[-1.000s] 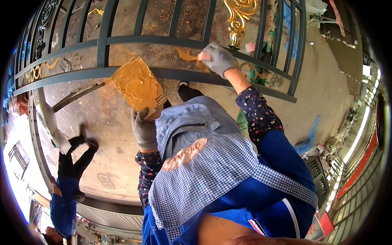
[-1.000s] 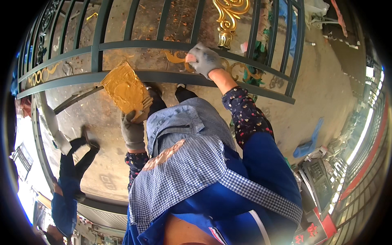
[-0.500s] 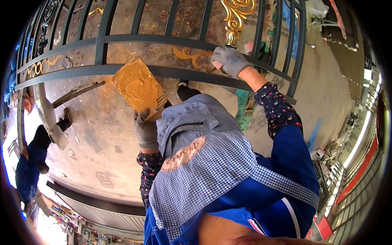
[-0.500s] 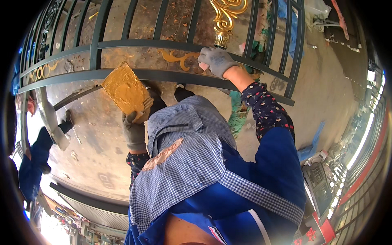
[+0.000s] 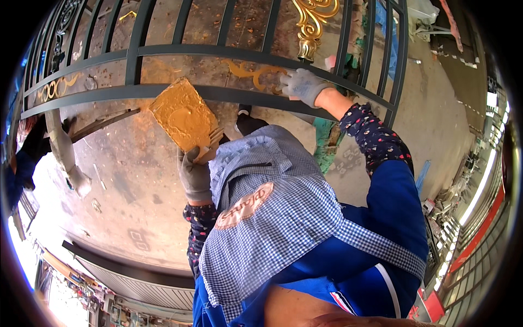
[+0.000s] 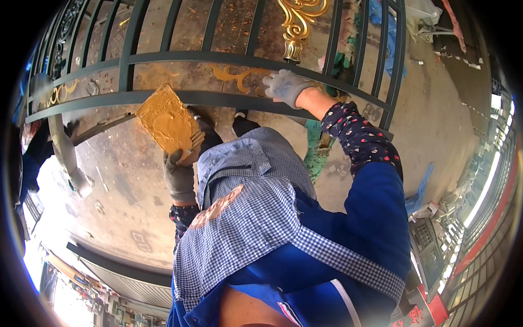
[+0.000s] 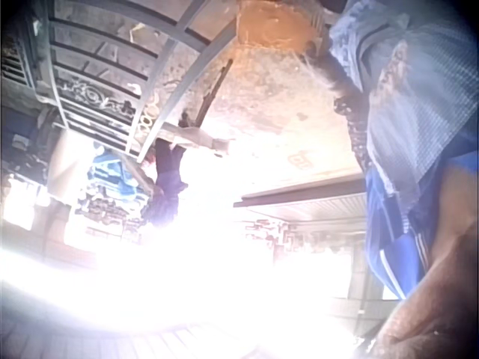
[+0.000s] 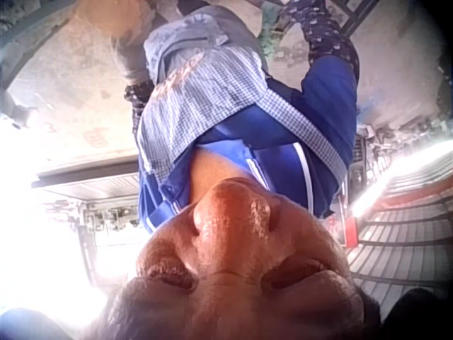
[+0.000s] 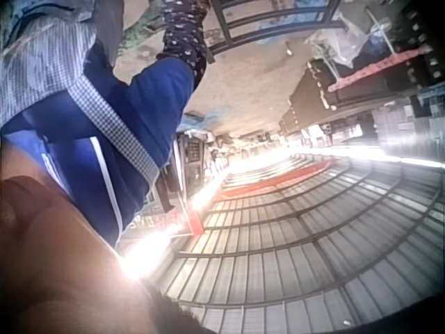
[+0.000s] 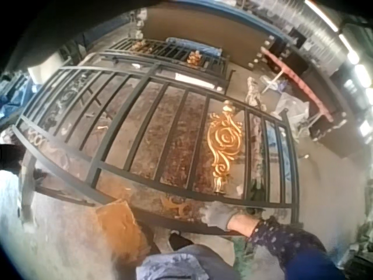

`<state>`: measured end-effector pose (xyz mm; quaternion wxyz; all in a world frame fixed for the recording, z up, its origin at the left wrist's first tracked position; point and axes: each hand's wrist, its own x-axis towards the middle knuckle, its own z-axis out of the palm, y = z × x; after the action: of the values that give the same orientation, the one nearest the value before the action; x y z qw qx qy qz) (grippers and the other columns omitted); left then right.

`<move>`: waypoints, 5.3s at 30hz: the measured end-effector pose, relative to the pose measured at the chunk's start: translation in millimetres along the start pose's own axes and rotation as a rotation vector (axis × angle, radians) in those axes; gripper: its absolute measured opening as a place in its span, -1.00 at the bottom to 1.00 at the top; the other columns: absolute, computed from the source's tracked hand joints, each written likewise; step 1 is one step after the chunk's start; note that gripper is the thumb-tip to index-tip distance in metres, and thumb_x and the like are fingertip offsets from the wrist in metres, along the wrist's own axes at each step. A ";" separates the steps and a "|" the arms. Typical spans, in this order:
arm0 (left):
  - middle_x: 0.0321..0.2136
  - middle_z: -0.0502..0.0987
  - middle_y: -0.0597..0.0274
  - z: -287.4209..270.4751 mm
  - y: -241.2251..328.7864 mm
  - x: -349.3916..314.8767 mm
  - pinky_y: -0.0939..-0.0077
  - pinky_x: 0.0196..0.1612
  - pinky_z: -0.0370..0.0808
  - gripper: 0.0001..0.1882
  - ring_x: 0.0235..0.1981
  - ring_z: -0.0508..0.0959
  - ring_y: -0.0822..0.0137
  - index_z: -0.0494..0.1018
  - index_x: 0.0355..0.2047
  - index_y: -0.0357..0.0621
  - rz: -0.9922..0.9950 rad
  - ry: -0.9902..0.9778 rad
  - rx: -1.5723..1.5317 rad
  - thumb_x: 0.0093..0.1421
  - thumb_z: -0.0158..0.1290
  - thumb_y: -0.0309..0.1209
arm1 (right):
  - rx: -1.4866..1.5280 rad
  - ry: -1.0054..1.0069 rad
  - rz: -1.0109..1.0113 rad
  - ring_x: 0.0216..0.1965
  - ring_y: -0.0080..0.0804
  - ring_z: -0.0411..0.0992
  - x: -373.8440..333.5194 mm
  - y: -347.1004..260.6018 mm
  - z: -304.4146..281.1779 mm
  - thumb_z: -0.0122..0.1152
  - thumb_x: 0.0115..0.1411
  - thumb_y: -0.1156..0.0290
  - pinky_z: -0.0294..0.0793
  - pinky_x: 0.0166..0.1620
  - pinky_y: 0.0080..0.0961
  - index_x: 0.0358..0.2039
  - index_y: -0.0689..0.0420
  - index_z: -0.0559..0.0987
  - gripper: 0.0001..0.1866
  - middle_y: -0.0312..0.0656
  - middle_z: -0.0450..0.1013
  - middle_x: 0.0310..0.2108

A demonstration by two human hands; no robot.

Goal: The person uses a small brush to apply gold paint to the ornate scrollwork of a metal gate. They hold a rectangular sponge in their left hand while painting with their right hand, carefully covering the decorative curves. The person later dips the brush into a bucket of gold paint to reload it.

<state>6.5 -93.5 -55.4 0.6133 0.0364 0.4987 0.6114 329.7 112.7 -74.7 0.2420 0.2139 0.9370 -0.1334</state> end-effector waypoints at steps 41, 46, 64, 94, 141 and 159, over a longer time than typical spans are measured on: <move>-0.06 0.52 0.12 49.2 -26.2 8.5 0.48 -0.04 0.52 -0.56 -0.09 0.57 0.27 0.36 0.10 -0.30 -0.135 -0.160 -0.046 0.18 -0.10 -0.54 | 0.505 0.622 0.304 -0.37 -0.08 0.52 28.3 -128.1 -83.4 0.24 0.08 0.29 0.50 -0.33 -0.16 -0.35 0.08 0.51 -0.82 -0.14 0.44 -0.42; -0.08 0.52 0.05 31.8 -30.2 13.4 0.31 -0.02 0.55 -0.56 -0.11 0.57 0.16 0.35 0.08 -0.33 -0.093 -0.103 -0.106 0.17 -0.06 -0.50 | 0.732 0.781 0.384 -0.25 -0.05 0.53 -11.2 -73.2 -71.3 0.34 0.05 0.36 0.50 -0.21 -0.28 -0.21 0.13 0.55 -0.72 -0.07 0.52 -0.29; 0.04 0.47 0.02 5.2 -24.2 1.7 0.29 0.15 0.43 -0.53 0.06 0.50 0.14 0.33 0.11 -0.35 -0.064 0.056 -0.103 0.15 0.01 -0.55 | 0.220 0.200 0.048 -0.05 -0.23 0.45 17.9 -7.2 14.1 0.19 0.18 0.32 0.47 -0.01 -0.31 -0.25 -0.02 0.57 -0.87 -0.25 0.41 -0.14; 0.02 0.48 0.01 22.0 -17.2 4.8 0.36 0.11 0.47 -0.55 0.04 0.52 0.15 0.32 0.11 -0.36 -0.037 -0.010 0.037 0.20 -0.01 -0.50 | 0.353 0.476 0.387 -0.24 -0.10 0.49 -14.2 -16.7 44.3 0.20 0.05 0.32 0.50 -0.18 -0.21 -0.34 0.03 0.54 -0.85 -0.13 0.41 -0.31; 0.06 0.47 0.05 23.7 3.1 27.8 0.33 0.16 0.41 -0.49 0.09 0.48 0.15 0.31 0.15 -0.33 -0.112 -0.122 0.142 0.17 0.00 -0.48 | 0.711 0.429 1.201 -0.11 -0.02 0.52 -2.2 -29.2 49.6 0.18 0.11 0.16 0.50 -0.07 -0.10 -0.24 0.11 0.52 -0.69 0.01 0.54 -0.15; 0.10 0.44 0.03 36.0 12.8 29.4 0.31 0.19 0.40 -0.48 0.11 0.47 0.14 0.29 0.19 -0.32 -0.125 -0.171 0.215 0.22 0.02 -0.44 | 0.733 0.273 1.189 -0.13 0.04 0.52 -41.8 -46.2 47.5 0.20 0.08 0.16 0.50 -0.10 -0.09 -0.16 0.05 0.56 -0.64 0.02 0.56 -0.21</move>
<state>13.8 -46.9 -45.7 0.6830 0.1223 0.5086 0.5098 360.1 41.6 -86.8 0.0666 0.7713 0.5784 -0.2572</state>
